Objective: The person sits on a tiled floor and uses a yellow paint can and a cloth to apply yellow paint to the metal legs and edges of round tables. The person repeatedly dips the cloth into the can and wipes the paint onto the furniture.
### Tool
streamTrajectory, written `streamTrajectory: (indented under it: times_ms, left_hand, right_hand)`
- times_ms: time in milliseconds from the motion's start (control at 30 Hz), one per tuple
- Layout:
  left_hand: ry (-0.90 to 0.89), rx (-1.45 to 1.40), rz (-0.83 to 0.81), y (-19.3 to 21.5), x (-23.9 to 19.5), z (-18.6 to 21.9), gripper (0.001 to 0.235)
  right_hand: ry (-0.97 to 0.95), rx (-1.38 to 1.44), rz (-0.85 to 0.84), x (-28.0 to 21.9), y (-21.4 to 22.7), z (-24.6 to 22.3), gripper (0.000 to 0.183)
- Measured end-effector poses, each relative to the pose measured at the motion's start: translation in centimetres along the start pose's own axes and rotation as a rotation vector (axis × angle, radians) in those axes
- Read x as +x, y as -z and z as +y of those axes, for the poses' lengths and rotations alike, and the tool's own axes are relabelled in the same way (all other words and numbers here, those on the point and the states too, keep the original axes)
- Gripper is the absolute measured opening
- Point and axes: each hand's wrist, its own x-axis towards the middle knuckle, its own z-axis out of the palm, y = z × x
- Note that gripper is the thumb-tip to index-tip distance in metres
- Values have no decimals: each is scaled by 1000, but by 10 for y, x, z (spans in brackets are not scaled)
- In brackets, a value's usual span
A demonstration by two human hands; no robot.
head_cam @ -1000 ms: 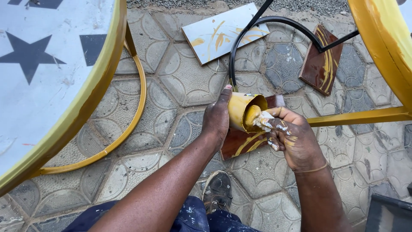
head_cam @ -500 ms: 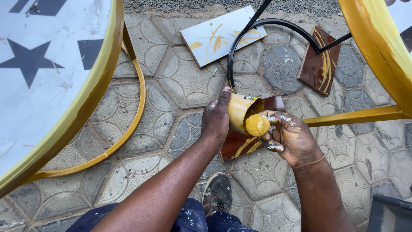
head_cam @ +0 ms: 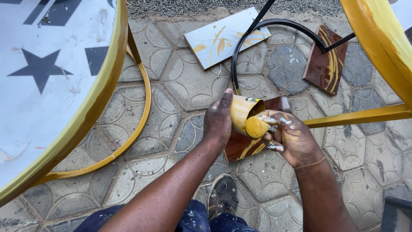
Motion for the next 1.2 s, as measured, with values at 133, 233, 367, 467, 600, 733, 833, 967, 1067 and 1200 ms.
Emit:
streamTrajectory:
  times_ms: [133, 233, 367, 467, 600, 733, 833, 967, 1067, 1200]
  left_hand:
    - [-4, -18, 33, 3, 4, -4, 61]
    - [20, -11, 15, 1, 3, -3, 61]
    - [18, -12, 26, -2, 5, -2, 62]
    - [13, -17, 33, -4, 8, -7, 62]
    - [-4, -17, 38, -7, 13, -9, 63]
    - [-26, 1, 34, -3, 4, -2, 64]
    - [-31, 28, 37, 0, 0, 1, 63]
    - [-27, 5, -2, -6, -2, 0, 61]
    - [-35, 19, -28, -11, -8, 2, 61]
    - [-44, 86, -44, -16, -13, 5, 62]
  right_hand:
    - [71, 110, -27, -6, -4, -3, 26]
    - [96, 121, -50, -6, -2, 0, 25]
    - [158, -13, -71, -3, 7, 7, 23]
    - [171, -90, -27, -1, 11, 9, 23]
    - [164, -134, -23, 1, 8, 9, 26]
    - [114, -141, -42, -5, -4, -1, 25]
    - [63, -70, -82, -11, -9, -6, 26]
    - [-13, -21, 26, 2, 11, 8, 23]
    - [-17, -42, 65, 4, 17, 4, 24]
    - [-8, -90, 70, 7, 22, 2, 24]
